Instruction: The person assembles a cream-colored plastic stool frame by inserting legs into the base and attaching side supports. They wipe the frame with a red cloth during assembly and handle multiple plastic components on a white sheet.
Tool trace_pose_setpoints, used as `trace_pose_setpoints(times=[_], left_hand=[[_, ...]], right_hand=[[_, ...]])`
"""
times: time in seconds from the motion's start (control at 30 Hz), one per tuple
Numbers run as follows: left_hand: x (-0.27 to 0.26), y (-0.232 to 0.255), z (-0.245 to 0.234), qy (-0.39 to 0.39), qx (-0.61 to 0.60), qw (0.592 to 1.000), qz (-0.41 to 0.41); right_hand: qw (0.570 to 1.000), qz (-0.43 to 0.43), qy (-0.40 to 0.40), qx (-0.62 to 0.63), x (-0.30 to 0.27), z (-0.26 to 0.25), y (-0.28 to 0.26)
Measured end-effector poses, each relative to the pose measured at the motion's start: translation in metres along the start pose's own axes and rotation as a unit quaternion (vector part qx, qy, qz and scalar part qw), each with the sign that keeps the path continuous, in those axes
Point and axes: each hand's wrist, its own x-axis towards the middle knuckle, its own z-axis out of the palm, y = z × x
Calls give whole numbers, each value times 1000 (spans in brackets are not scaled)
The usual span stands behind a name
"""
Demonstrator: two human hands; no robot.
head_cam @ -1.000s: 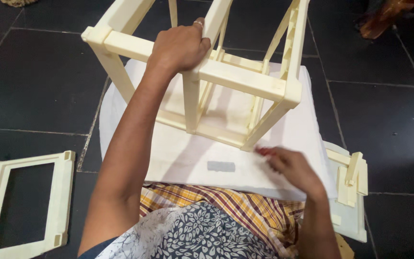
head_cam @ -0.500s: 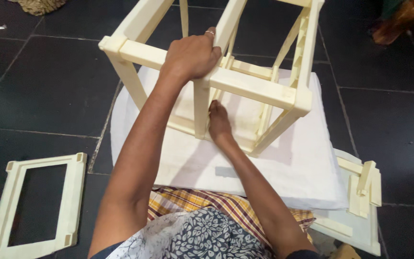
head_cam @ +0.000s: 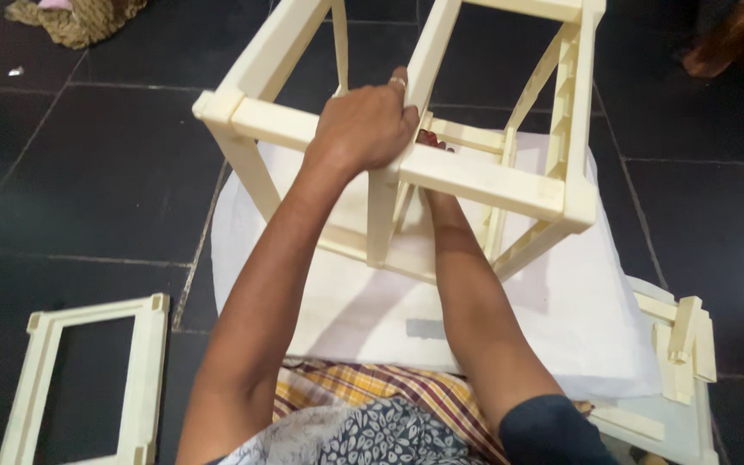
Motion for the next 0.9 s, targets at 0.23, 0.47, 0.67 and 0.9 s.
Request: trace_pose_setpoints(times=[0.23,0.47,0.67,0.9], left_hand=[[-6,9,-9,-36,-36,999,-19],[-9,10,-8,-27,-47,998,-10],[-4,7,0,-19,-21,1000,-7],[0,7,-2,2,-3,1000,-5]], right_hand=[[958,-73,-68,-269,29,-37,-8],[980,-4,-49,-194,11,-44,-28],[978,-35,-41,-201,-46,-31,-34],[975,-114,-139,-134,-135,-70,-63]])
